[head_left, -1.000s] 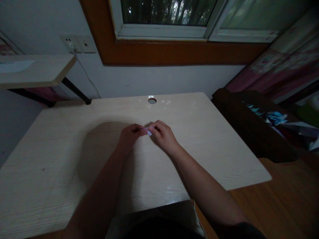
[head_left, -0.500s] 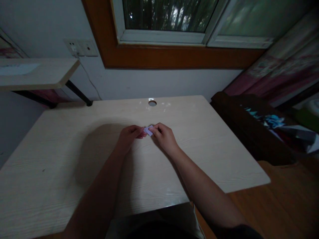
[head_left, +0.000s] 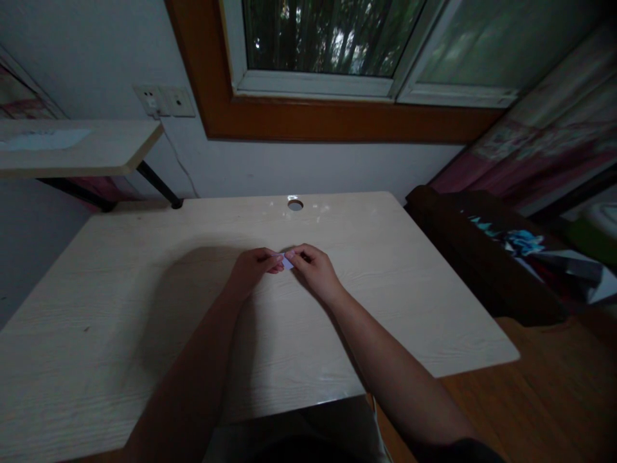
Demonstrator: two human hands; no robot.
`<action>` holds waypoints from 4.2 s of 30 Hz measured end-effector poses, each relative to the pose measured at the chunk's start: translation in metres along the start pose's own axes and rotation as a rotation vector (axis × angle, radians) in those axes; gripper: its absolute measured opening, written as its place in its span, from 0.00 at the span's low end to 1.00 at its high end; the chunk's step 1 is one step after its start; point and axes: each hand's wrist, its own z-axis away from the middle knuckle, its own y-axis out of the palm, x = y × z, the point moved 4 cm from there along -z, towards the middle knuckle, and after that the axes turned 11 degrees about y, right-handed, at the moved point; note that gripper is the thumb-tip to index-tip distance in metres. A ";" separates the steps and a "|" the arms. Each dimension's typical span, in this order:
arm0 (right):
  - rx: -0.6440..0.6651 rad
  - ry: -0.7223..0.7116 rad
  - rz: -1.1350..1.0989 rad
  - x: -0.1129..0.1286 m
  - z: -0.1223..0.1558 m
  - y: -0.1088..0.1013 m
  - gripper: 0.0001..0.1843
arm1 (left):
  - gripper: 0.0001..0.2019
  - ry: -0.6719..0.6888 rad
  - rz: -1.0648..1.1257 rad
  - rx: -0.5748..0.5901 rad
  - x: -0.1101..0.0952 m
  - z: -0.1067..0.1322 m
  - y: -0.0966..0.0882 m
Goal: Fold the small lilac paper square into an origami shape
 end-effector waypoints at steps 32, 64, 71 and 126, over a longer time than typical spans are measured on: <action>-0.044 0.000 0.135 -0.004 -0.005 0.009 0.10 | 0.11 0.132 -0.128 -0.039 0.007 -0.004 -0.001; -0.050 0.145 -0.367 -0.012 -0.011 0.003 0.20 | 0.13 0.118 -0.055 -0.163 -0.001 -0.002 -0.012; 0.061 0.118 -0.319 -0.018 -0.011 0.010 0.17 | 0.13 0.153 -0.152 -0.101 0.000 -0.005 -0.009; -0.155 0.072 -0.304 -0.017 -0.012 0.008 0.19 | 0.13 0.057 -0.109 -0.061 0.004 -0.004 -0.006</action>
